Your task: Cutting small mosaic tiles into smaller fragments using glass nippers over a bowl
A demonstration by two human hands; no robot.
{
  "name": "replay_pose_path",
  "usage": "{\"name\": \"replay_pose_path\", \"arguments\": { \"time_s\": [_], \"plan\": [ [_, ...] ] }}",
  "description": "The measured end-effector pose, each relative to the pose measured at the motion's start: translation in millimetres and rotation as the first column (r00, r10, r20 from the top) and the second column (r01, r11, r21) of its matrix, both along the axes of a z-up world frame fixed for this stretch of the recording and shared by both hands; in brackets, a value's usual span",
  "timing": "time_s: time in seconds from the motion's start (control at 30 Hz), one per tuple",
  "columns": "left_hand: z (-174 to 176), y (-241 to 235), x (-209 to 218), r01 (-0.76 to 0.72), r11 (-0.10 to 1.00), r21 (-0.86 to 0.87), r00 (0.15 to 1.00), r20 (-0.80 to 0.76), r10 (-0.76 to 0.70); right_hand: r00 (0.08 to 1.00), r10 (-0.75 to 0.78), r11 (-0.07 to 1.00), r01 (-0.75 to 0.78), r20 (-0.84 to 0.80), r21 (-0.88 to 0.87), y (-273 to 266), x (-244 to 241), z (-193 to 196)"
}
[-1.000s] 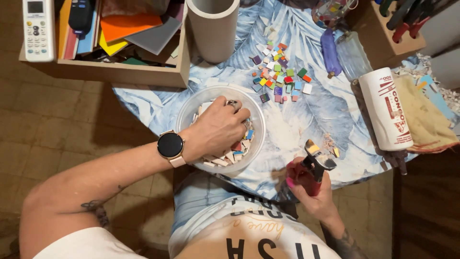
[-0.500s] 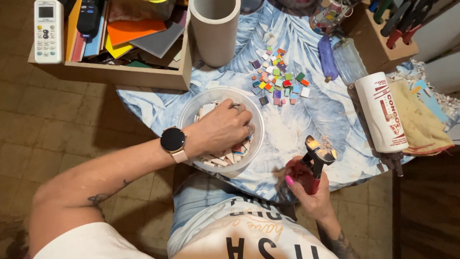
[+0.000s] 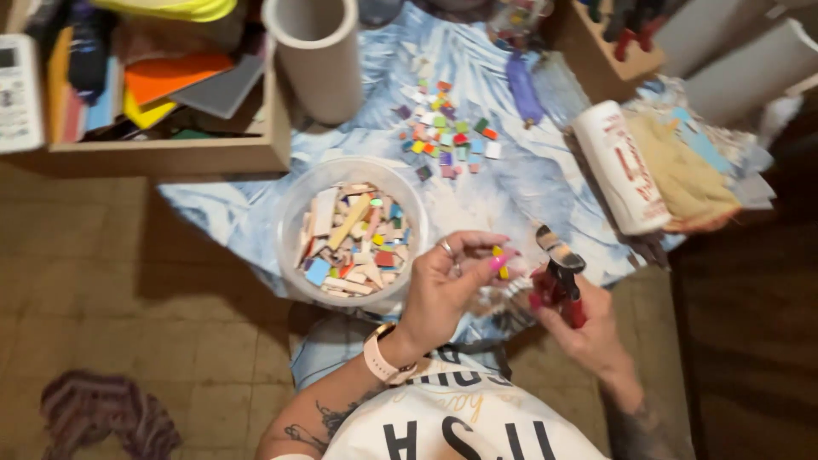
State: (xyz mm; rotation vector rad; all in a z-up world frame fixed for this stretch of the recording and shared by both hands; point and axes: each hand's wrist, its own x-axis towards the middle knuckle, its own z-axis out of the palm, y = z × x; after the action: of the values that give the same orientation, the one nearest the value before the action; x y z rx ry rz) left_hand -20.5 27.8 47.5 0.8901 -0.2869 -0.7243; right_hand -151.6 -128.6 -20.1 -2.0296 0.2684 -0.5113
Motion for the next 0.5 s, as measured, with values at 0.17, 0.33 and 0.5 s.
{"name": "replay_pose_path", "arguments": {
  "time_s": [0.17, 0.33, 0.5],
  "plan": [
    [-31.7, -27.6, 1.5, 0.027, 1.000, -0.008, 0.996, -0.083, -0.028, 0.985, -0.106, 0.969, 0.072, -0.137, -0.236, -25.8, -20.9, 28.0],
    [-51.4, -38.9, 5.2, 0.035, 0.999, 0.021, 0.997, -0.068, -0.033, 0.960, -0.078, 0.952, -0.008, -0.268, -0.304, -29.9, -16.9, 55.5],
    [-50.1, -38.5, 10.3, -0.003, 0.995, 0.099, 0.997, -0.082, 0.011, 0.863, 0.012, 0.948, -0.171, -0.505, -0.270, -34.6, -5.4, 64.0]
  ]
}}
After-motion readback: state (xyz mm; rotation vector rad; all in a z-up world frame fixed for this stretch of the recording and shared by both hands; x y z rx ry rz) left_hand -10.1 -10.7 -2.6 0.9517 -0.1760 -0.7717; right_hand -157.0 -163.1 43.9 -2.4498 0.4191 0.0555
